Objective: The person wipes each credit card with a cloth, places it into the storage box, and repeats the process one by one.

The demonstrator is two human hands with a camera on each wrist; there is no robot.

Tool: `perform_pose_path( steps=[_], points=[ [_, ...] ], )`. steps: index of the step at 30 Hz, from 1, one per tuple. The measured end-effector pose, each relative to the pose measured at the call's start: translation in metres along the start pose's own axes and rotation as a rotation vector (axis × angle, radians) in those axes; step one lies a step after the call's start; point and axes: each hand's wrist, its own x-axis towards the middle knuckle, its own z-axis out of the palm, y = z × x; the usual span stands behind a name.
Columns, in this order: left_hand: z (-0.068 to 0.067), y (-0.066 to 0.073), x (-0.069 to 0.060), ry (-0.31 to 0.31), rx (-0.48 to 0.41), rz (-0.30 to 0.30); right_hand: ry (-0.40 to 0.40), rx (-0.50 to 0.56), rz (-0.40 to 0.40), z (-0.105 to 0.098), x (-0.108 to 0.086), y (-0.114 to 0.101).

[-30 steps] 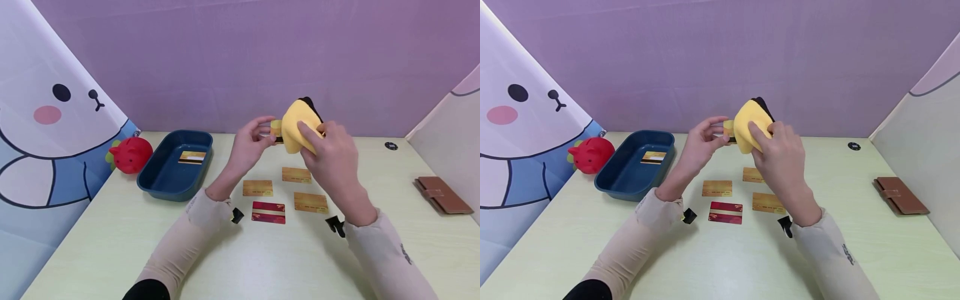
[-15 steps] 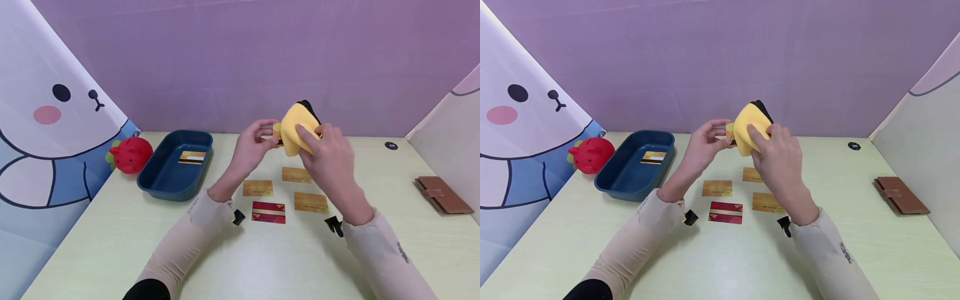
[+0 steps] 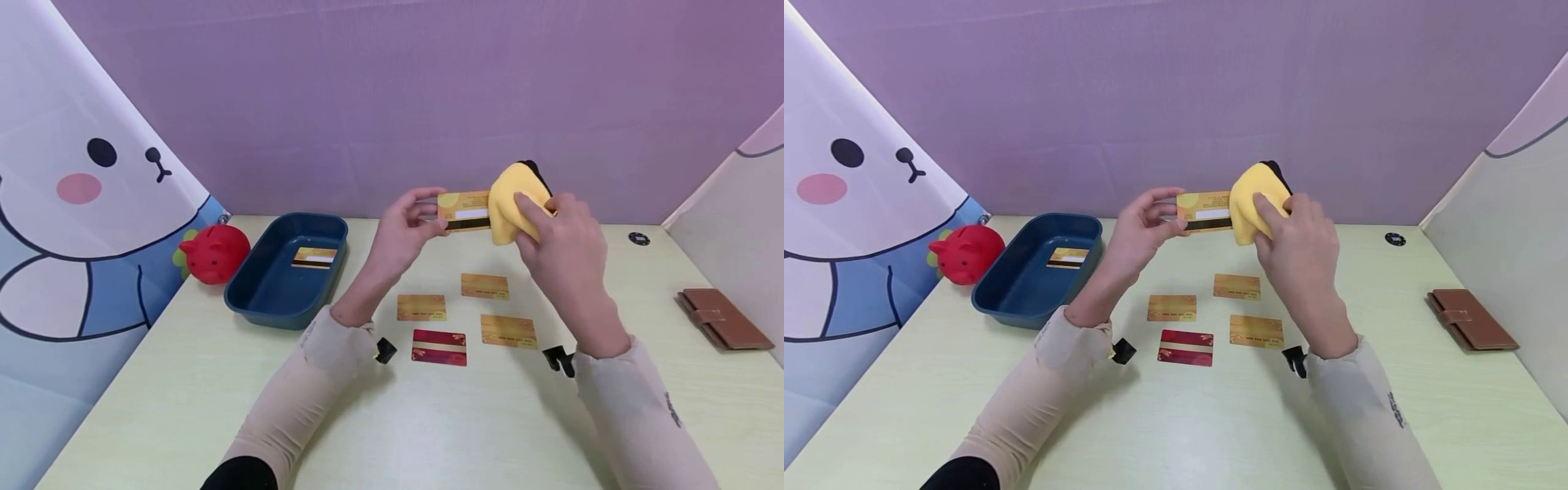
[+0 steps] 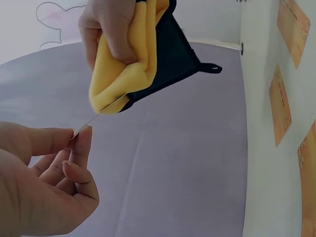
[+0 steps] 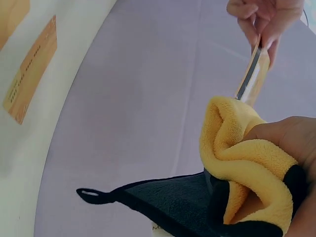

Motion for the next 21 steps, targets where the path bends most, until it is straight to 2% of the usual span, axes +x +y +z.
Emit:
perform_pose_path(
  steps=[8,11,13,15,17,19,21],
  points=[
    [-0.008,0.008,-0.004,0.009,-0.037,0.028,-0.038,0.021,0.059,-0.003,0.008,0.006],
    [-0.009,0.011,-0.003,0.024,-0.044,0.040,-0.029,0.033,0.066,-0.005,0.007,0.010],
    [-0.016,0.016,0.000,0.044,-0.034,0.028,-0.013,0.035,0.070,-0.009,0.004,0.014],
    [-0.029,0.022,0.007,0.078,-0.013,0.014,-0.003,0.035,0.080,-0.012,0.002,0.017],
    [-0.049,0.028,0.015,0.111,0.048,-0.013,0.005,0.030,0.087,-0.015,0.001,0.021],
    [-0.074,0.029,0.025,0.140,0.142,-0.042,0.013,0.023,0.090,-0.018,0.001,0.023],
    [-0.099,0.027,0.034,0.154,0.252,-0.097,0.019,0.015,0.085,-0.021,0.000,0.025]
  ],
)
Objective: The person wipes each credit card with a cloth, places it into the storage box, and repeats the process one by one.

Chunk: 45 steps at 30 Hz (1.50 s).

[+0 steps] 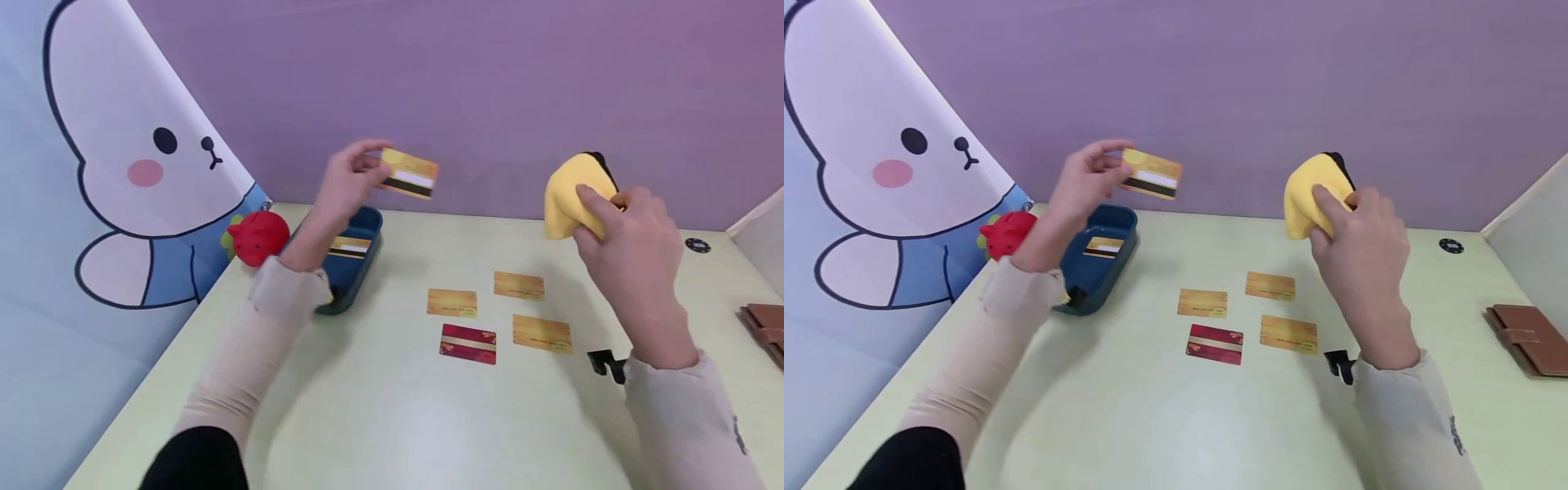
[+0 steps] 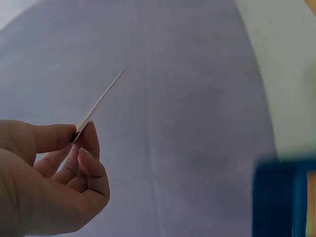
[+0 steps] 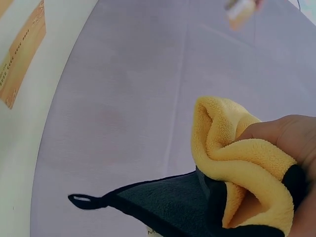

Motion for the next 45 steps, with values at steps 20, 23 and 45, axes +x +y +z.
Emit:
perform_pose_path(
  steps=[20,23,45],
  points=[
    [-0.060,-0.124,0.045,-0.161,0.301,-0.583,0.045,0.007,-0.005,-0.003,-0.004,-0.002],
    [-0.057,-0.128,0.046,-0.163,0.312,-0.585,0.047,0.011,0.002,-0.003,-0.005,-0.004],
    [-0.052,-0.029,0.012,-0.215,0.704,-0.074,0.093,0.021,0.027,-0.009,0.000,-0.013]
  ],
)
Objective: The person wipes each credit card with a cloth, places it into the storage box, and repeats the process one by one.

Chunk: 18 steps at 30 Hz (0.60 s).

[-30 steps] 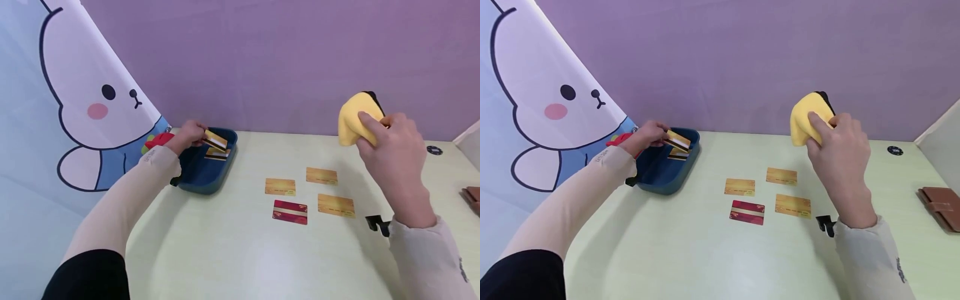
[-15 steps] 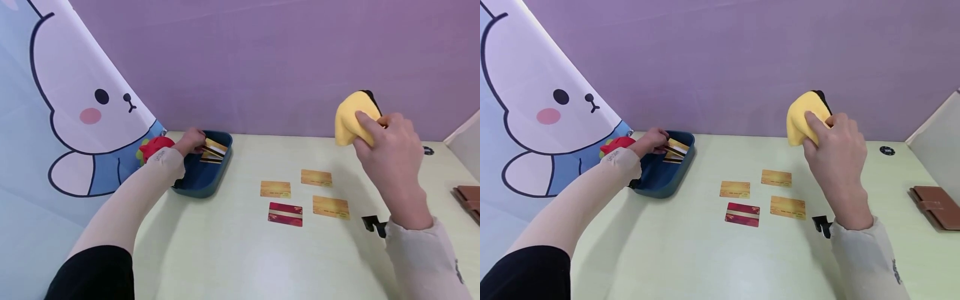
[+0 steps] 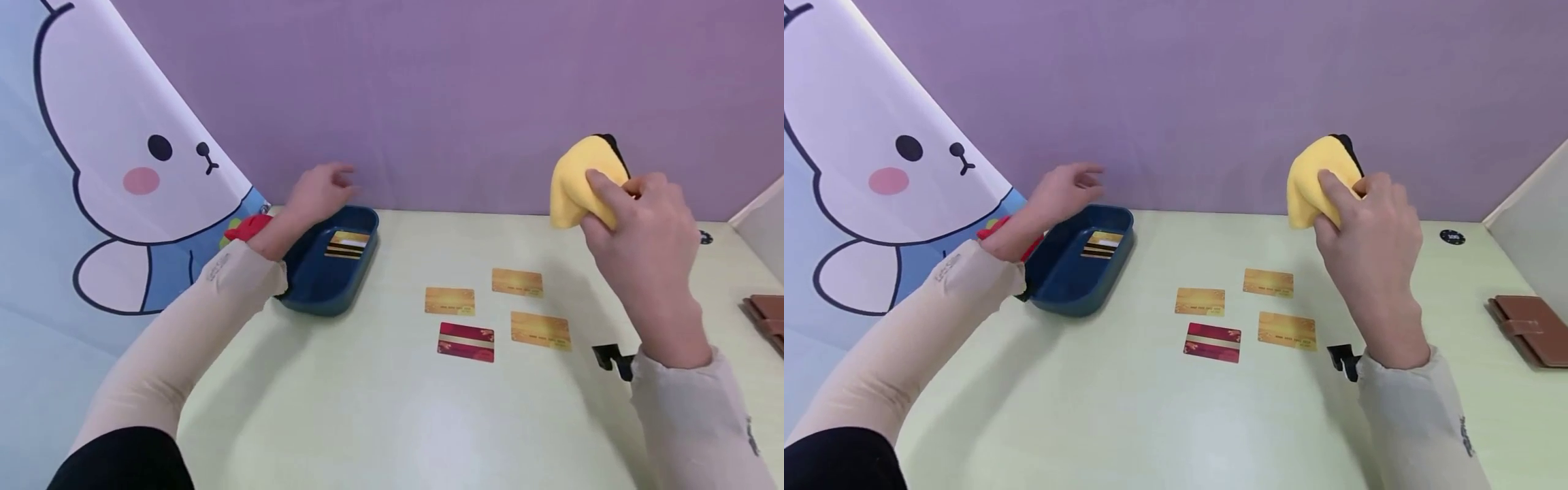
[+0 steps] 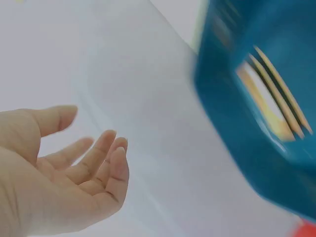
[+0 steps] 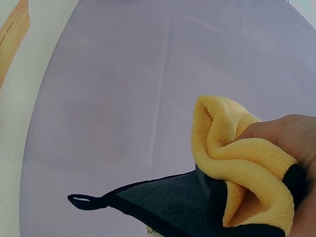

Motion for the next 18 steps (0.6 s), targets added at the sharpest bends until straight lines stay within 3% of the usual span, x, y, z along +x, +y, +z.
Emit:
perform_pose_path(
  steps=[4,7,10,13,18],
  points=[
    [0.026,0.046,-0.031,-0.124,-0.017,0.211,-0.022,0.008,0.010,-0.002,0.001,-0.001],
    [0.061,0.056,-0.045,-0.242,0.050,0.308,-0.035,0.013,0.021,-0.001,-0.001,-0.002],
    [0.098,0.045,-0.049,-0.313,0.158,0.304,-0.043,0.017,0.026,0.000,-0.002,-0.004],
    [0.125,0.028,-0.053,-0.346,0.247,0.240,-0.033,0.019,0.016,0.001,-0.002,-0.004],
    [0.144,0.011,-0.051,-0.360,0.249,0.164,-0.010,0.013,-0.009,0.001,0.000,-0.003]
  ],
)
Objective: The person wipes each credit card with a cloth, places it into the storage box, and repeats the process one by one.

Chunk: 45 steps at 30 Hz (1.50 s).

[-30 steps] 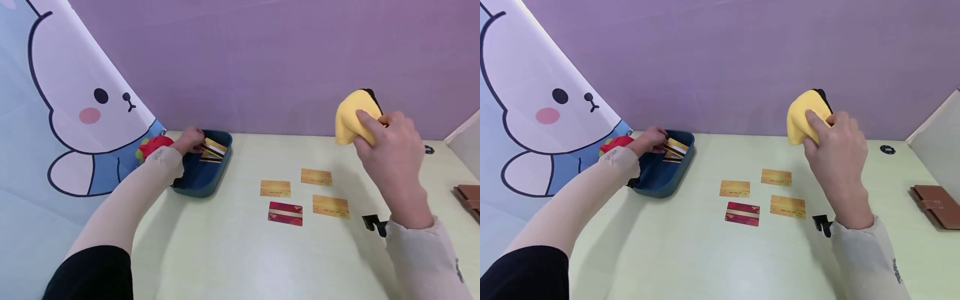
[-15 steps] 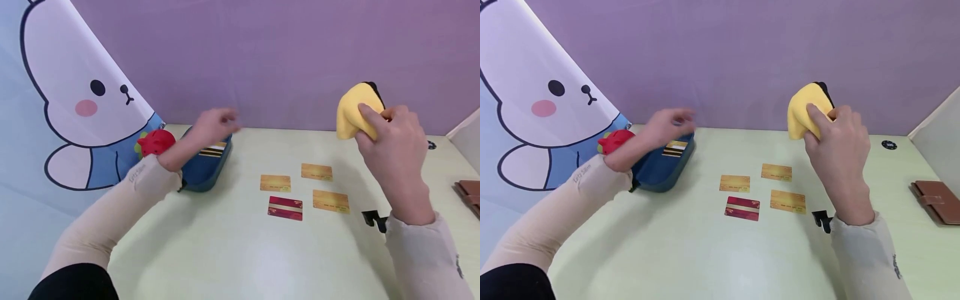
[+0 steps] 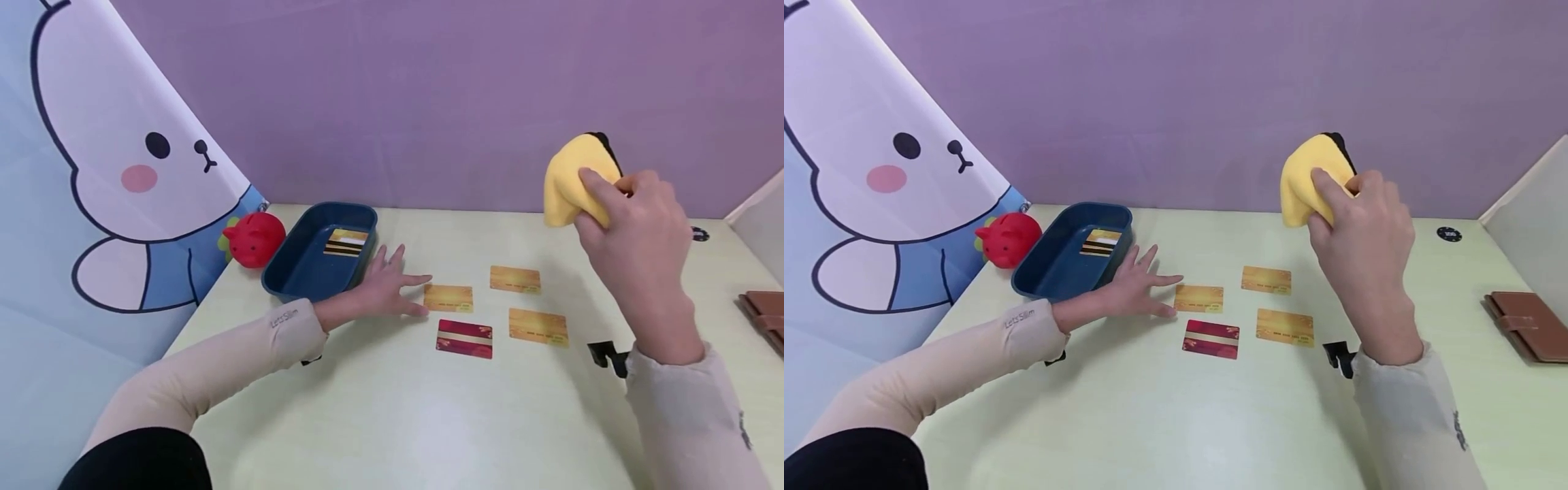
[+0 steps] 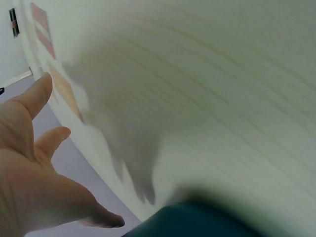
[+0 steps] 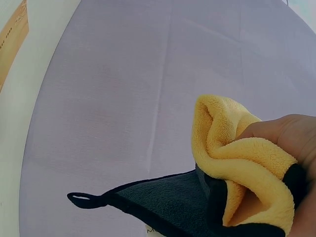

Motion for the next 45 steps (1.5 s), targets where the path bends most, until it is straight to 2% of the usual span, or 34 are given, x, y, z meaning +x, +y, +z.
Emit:
perform_pose_path(
  steps=[6,10,15,20,35,45],
  points=[
    [0.009,-0.004,0.009,0.016,-0.037,-0.047,-0.015,-0.004,0.006,0.000,0.000,0.000],
    [0.013,-0.004,0.011,0.033,-0.028,-0.041,-0.018,-0.004,0.005,0.000,0.000,0.000],
    [0.013,-0.001,0.012,0.078,-0.061,-0.023,-0.012,-0.009,0.001,0.001,0.001,0.001],
    [0.010,0.004,0.015,0.082,-0.092,-0.026,-0.012,-0.011,-0.002,0.000,0.002,0.001],
    [0.008,0.012,0.030,-0.005,-0.043,-0.045,-0.030,-0.006,0.010,0.001,0.001,-0.001],
    [0.005,0.018,0.031,-0.026,-0.032,0.016,-0.032,-0.008,0.016,0.003,-0.001,0.000]
  ],
)
